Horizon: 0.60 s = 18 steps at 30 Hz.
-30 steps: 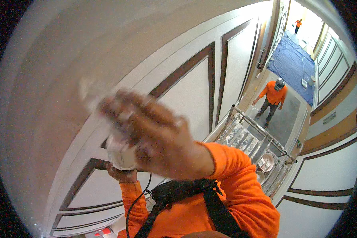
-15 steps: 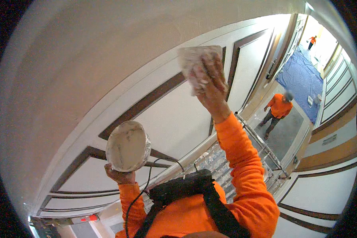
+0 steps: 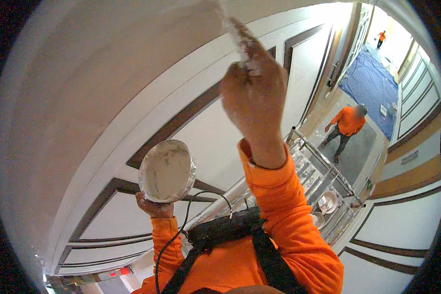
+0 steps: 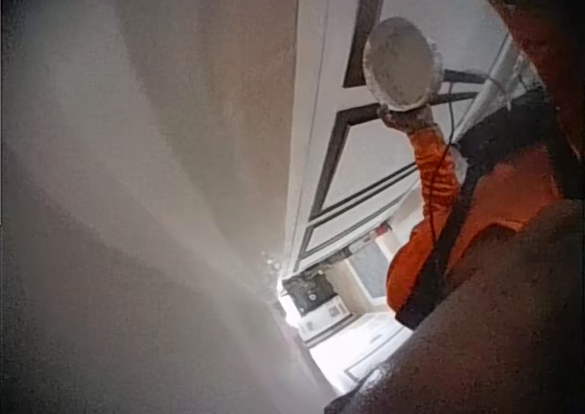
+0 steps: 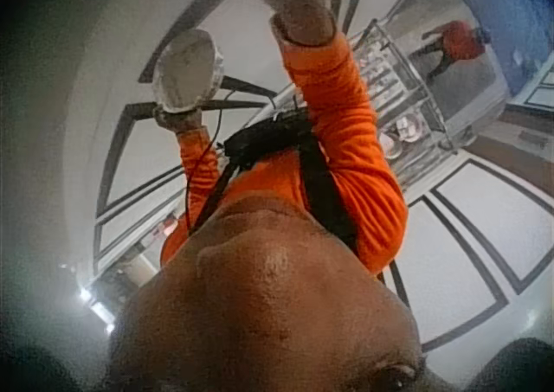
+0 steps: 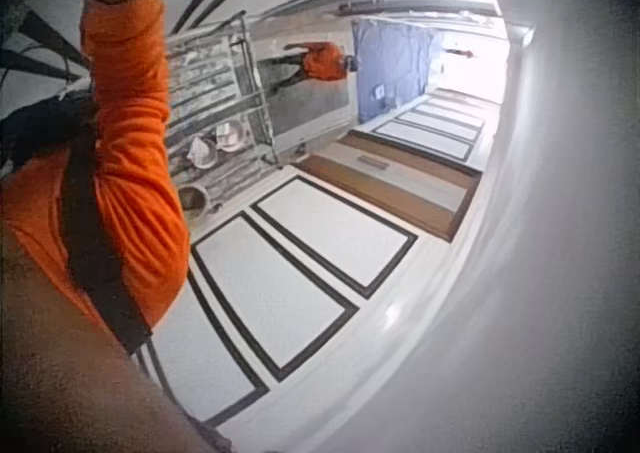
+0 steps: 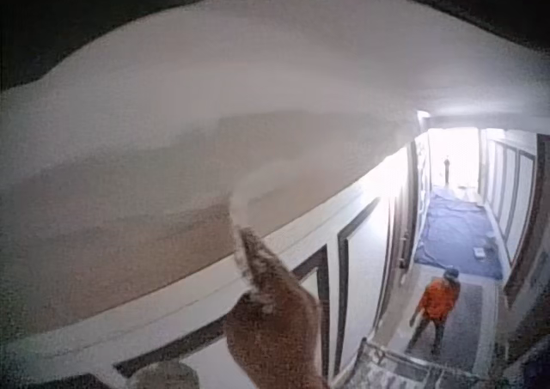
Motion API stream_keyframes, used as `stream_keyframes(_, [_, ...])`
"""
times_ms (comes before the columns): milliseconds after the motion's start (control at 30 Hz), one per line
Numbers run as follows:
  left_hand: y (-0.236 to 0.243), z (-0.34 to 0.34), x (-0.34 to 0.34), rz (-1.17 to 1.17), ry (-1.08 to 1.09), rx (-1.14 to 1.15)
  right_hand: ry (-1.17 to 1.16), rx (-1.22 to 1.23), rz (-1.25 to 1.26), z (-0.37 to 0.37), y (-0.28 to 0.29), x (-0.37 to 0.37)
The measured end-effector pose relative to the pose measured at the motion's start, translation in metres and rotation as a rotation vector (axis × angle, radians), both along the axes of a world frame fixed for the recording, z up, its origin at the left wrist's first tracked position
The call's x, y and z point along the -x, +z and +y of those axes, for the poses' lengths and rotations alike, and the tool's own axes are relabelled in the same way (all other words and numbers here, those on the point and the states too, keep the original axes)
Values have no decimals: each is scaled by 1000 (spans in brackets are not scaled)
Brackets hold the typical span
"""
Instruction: The person applies joint compound to a ceiling and wall joint using a putty knife and a mud pan while standing on scaffolding.
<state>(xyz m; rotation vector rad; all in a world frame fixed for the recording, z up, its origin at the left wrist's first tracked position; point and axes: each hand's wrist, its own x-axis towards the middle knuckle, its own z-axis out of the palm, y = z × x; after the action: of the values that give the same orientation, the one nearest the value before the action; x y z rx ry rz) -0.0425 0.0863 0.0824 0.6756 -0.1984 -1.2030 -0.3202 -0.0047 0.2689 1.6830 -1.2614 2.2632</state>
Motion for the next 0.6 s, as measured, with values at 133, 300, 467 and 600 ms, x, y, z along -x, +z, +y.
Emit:
stream_keyframes(133, [-19,-1,-24,-131,-111,127,106,72,-47,11,-4,-24])
stream_keyframes(300, [-12,4,-23,-37,-65,17,118,140,-15,24,-11,-60])
stream_keyframes(467, [-8,15,-12,-15,64,-69,100,51,55,40,-24,-82])
stream_keyframes(600, [-18,15,-18,73,-17,2,315,-4,157,57,-34,-96])
